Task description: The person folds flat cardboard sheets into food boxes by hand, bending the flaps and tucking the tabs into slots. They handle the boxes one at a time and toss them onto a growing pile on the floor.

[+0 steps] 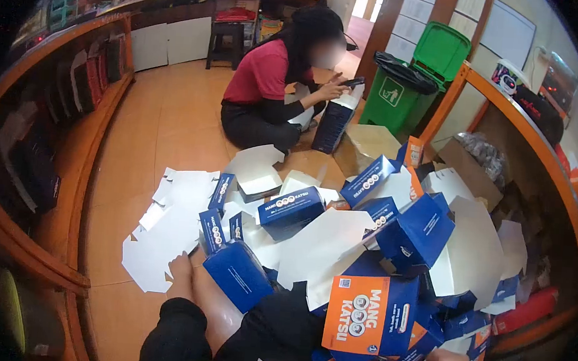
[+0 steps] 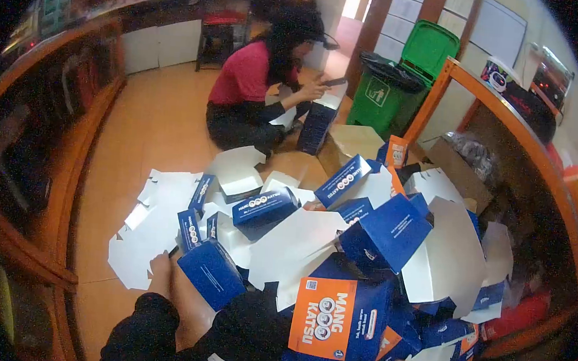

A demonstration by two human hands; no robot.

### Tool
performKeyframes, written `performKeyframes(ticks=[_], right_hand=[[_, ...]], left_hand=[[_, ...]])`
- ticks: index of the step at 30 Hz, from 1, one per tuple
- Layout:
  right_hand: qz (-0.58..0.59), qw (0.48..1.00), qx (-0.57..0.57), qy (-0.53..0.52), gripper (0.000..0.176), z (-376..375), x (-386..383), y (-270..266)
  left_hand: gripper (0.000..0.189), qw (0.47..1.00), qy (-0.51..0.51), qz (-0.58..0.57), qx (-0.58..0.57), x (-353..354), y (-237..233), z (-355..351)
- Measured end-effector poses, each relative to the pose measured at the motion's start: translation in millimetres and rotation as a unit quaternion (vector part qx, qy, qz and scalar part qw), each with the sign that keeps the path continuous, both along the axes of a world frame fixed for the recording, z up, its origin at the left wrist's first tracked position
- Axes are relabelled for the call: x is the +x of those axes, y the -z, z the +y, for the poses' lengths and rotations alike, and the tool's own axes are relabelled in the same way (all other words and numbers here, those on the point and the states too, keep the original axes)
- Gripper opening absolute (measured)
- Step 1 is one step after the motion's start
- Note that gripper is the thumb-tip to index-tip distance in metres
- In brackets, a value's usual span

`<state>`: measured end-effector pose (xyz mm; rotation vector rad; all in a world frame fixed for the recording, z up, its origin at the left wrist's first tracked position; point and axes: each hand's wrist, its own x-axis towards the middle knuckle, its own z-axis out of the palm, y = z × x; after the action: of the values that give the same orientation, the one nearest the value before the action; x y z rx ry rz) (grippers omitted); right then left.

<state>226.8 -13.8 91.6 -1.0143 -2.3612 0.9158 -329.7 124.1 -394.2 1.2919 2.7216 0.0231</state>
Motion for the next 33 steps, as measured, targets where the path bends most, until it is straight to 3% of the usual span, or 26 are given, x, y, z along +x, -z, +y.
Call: performKeyframes(ticks=[3, 5, 6, 7, 8, 9, 11, 13, 15, 17, 18, 19, 21, 22, 23, 28, 30, 33], right_hand=[[0.088, 0.988, 0.106, -0.076, 0.032, -3.2, 27.8, -6.0], [0.163, 0.972, 0.129, -0.113, 0.036, -22.5, 97.5, 23.1], [0.253, 0.942, 0.218, -0.032, 0.022, -26.7, 86.8, 29.9], [0.339, 0.889, 0.302, 0.056, 0.033, -33.2, 74.6, 37.7], [0.504, 0.793, 0.315, 0.134, 0.044, -35.2, 67.6, 46.6], [0.579, 0.719, 0.367, 0.114, 0.040, -27.7, 64.6, 50.0], [0.560, 0.762, 0.319, 0.069, 0.029, -34.8, 84.5, 50.1], [0.536, 0.759, 0.278, 0.245, 0.014, -44.6, 85.5, 49.9], [0.498, 0.810, 0.249, 0.183, 0.032, -24.0, 75.3, 51.3], [0.524, 0.746, 0.257, 0.321, 0.031, -4.6, 48.1, 60.1], [0.422, 0.792, 0.314, 0.308, 0.035, 11.1, 33.4, 55.7], [0.369, 0.833, 0.313, 0.269, 0.037, 23.0, 26.6, 55.3], [0.245, 0.899, 0.300, 0.202, 0.022, 35.7, 11.4, 40.2], [0.234, 0.908, 0.295, 0.182, 0.013, 37.3, -1.5, 29.1], [0.257, 0.899, 0.321, 0.149, 0.022, 43.3, -13.6, 22.9], [0.303, 0.865, 0.384, 0.115, 0.011, 29.1, -19.0, -16.2], [0.288, 0.858, 0.398, 0.151, 0.017, 13.8, -1.6, -20.6], [0.320, 0.824, 0.424, 0.196, 0.040, -5.3, 17.9, -17.5]], left_hand=[[0.020, 0.999, 0.022, 0.030, 0.030, -11.2, -4.3, 0.5], [0.019, 0.999, 0.019, 0.006, 0.028, -11.7, -27.2, -2.9], [0.019, 0.999, 0.006, -0.005, 0.047, -11.4, -29.1, -7.4], [0.018, 0.998, -0.003, -0.013, 0.066, -11.1, -30.3, -10.5], [0.018, 0.996, -0.007, -0.020, 0.086, -11.1, -32.1, -11.7], [0.018, 0.994, -0.021, -0.027, 0.108, -10.9, -34.6, -14.9], [0.018, 0.987, -0.039, -0.043, 0.152, -6.9, -43.4, -24.9], [0.020, 0.984, -0.047, -0.039, 0.169, -3.8, -56.9, -32.6], [0.019, 0.979, -0.060, -0.038, 0.193, -6.5, -59.4, -37.6], [0.019, 0.968, -0.040, -0.017, 0.248, -8.6, -60.1, -43.1], [0.023, 0.957, -0.040, 0.006, 0.287, -33.0, -27.8, -41.2], [0.025, 0.964, -0.077, -0.045, 0.252, -5.6, -74.4, -50.9], [0.026, 0.950, -0.132, -0.036, 0.281, -15.1, -67.2, -57.2], [0.027, 0.944, -0.151, -0.023, 0.292, -15.4, -64.5, -60.1], [0.027, 0.943, -0.149, -0.011, 0.299, -14.5, -64.9, -59.1], [0.031, 0.932, -0.152, 0.041, 0.326, -14.8, -54.4, -67.7], [0.033, 0.928, -0.151, 0.049, 0.338, -18.9, -53.1, -74.8], [0.035, 0.921, -0.152, 0.055, 0.355, -33.4, -51.5, -94.7]])
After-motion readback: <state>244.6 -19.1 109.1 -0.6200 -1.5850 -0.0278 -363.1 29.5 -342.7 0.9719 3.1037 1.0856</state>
